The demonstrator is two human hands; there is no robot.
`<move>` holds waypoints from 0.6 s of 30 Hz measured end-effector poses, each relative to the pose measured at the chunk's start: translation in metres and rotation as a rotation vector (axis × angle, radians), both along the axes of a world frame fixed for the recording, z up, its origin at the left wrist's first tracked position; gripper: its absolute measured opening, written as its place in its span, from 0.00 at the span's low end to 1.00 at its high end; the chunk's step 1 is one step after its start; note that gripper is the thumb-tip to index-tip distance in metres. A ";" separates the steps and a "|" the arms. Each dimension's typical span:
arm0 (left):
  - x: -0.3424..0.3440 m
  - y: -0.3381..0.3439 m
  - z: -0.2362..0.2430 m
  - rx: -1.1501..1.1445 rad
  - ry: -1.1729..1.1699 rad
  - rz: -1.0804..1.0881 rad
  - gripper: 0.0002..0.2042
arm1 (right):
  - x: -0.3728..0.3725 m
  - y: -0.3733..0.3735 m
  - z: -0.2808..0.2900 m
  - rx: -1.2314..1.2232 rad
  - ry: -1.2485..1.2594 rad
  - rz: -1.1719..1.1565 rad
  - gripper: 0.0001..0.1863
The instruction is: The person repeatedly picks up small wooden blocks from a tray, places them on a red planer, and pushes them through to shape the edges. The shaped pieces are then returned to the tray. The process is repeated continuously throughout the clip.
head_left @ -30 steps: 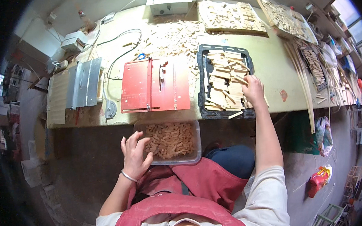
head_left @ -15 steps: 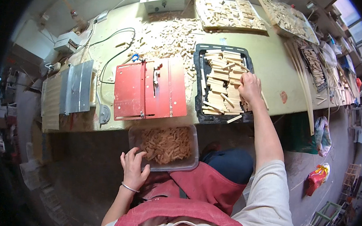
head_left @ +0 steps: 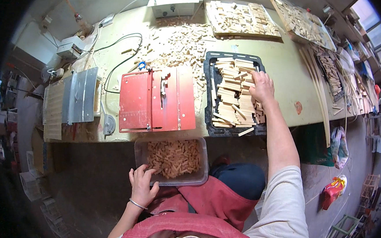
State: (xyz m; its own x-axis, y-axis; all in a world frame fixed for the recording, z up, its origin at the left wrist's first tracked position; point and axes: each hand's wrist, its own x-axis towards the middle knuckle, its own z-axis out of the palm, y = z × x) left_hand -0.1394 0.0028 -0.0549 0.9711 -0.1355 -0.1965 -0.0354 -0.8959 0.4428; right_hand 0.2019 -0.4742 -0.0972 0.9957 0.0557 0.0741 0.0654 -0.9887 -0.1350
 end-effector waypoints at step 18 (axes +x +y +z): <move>-0.007 -0.001 -0.007 -0.011 0.009 -0.007 0.26 | 0.007 0.006 0.017 -0.075 0.185 -0.020 0.21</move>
State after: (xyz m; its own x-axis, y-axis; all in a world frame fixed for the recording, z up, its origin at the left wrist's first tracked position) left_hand -0.1469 0.0018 -0.0616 0.9682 -0.1448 -0.2039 -0.0379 -0.8909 0.4526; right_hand 0.2092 -0.4680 -0.0798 0.9929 0.0347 -0.1135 0.0269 -0.9972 -0.0693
